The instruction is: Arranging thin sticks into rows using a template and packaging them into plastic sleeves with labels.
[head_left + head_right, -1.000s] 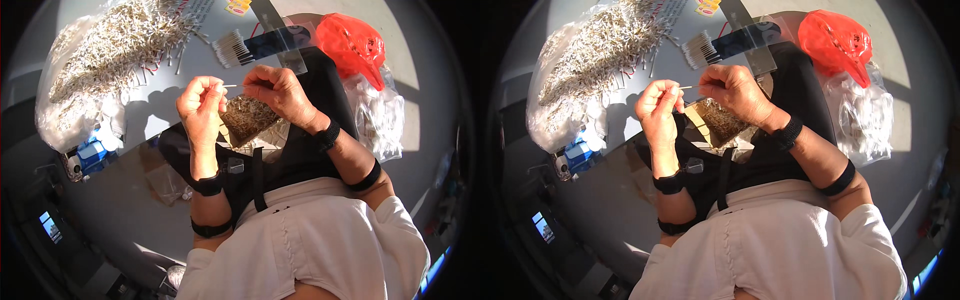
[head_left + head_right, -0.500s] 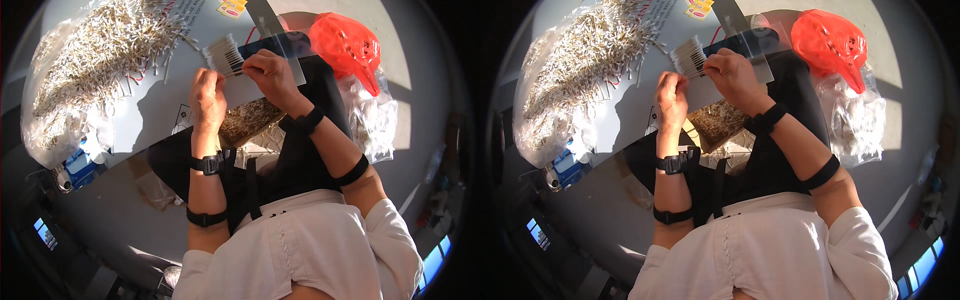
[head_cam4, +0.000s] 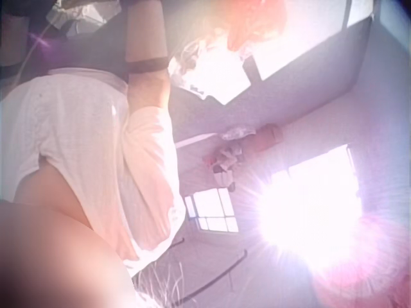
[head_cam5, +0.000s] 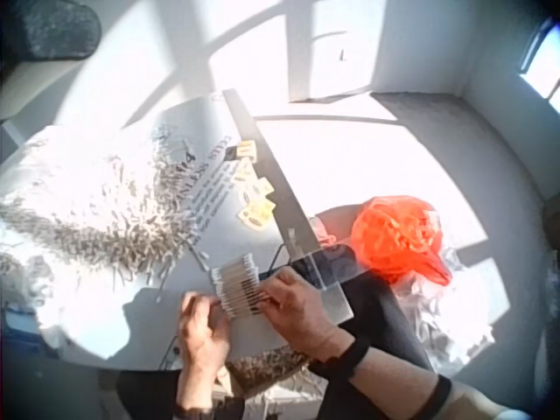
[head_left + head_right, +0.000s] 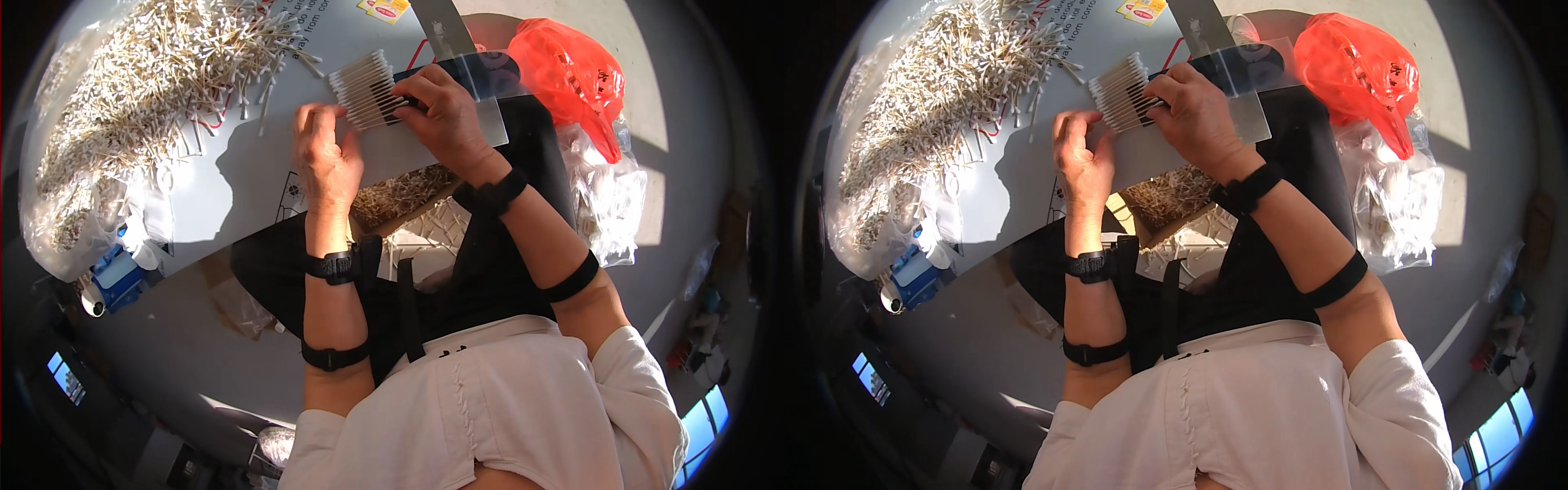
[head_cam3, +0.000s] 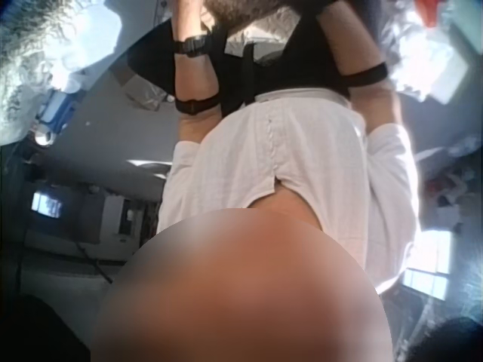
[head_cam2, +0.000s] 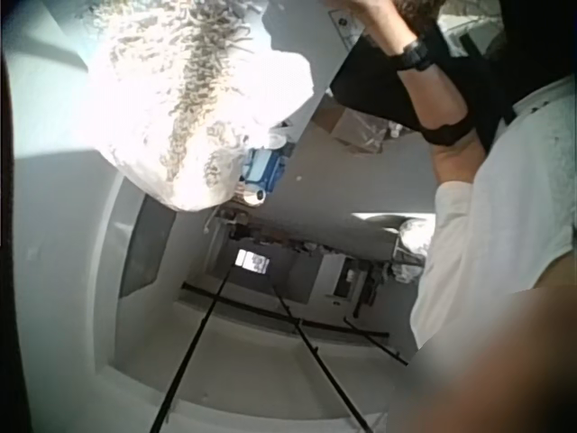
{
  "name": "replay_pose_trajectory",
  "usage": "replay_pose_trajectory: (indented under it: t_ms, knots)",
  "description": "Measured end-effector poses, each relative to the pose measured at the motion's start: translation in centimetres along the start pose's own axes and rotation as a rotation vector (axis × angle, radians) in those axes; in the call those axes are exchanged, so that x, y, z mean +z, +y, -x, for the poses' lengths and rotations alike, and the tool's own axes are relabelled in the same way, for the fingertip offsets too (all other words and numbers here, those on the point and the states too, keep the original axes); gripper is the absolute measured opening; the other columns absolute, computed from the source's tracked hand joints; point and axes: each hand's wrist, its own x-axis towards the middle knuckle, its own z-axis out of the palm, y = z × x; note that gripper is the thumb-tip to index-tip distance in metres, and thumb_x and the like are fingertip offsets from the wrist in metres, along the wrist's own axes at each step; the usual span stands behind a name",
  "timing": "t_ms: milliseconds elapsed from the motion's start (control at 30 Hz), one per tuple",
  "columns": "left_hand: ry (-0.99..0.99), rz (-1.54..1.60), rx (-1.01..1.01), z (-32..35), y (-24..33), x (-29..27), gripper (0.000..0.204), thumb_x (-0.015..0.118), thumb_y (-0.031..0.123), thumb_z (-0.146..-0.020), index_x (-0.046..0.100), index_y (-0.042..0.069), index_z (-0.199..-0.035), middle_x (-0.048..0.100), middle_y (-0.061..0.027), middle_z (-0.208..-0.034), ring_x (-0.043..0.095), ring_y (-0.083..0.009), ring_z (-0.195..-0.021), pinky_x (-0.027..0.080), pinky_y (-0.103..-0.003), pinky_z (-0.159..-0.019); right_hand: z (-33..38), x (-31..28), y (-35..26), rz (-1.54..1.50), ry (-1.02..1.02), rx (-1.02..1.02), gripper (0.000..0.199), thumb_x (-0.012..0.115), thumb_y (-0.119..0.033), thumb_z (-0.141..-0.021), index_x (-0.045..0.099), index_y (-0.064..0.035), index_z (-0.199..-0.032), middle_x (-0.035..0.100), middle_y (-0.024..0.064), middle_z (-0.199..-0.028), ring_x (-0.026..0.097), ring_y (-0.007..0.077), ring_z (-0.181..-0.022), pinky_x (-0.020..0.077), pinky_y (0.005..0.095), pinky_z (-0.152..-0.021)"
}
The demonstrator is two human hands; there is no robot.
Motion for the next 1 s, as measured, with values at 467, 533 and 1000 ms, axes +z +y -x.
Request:
replay_pose_trajectory:
  t_ms: [467,533,1000]
  knots:
    - [-0.189,-0.175,0.235,-3.1,-0.7,0.4,0.081,0.081,0.015,-0.064,0.047,0.004,-0.137,0.050,-0.0107,-0.140,0.037,-0.0310,-0.137,0.027,-0.046,-0.112,0.5,-1.0,-0.3,0.137,-0.040,0.009,0.027,0.076,-0.007,-0.071,0.063,-0.0062,-0.094,0.058,0.0089,-0.090,0.064,0.0289,-0.083,0.0523,0.0358,-0.070]
    - [-0.226,-0.189,0.253,-3.2,-1.0,0.5,0.078,0.080,0.016,-0.067,0.048,0.004,-0.136,0.052,-0.0111,-0.139,0.038,-0.0298,-0.137,0.025,-0.046,-0.113,0.5,-1.0,-0.3,0.149,-0.040,0.004,0.027,0.076,-0.007,-0.071,0.062,-0.0064,-0.094,0.058,0.0088,-0.090,0.064,0.0289,-0.082,0.0520,0.0361,-0.070]
    - [0.104,0.564,-0.136,-0.9,0.2,2.1,0.066,0.059,0.035,-0.096,0.034,0.001,-0.146,0.036,-0.0173,-0.151,0.034,-0.0315,-0.139,0.022,-0.043,-0.117,-0.4,0.3,-0.3,-0.529,0.189,0.098,0.032,0.061,-0.005,-0.092,0.056,-0.0018,-0.124,0.056,0.0102,-0.121,0.059,0.0218,-0.107,0.0460,0.0300,-0.096]
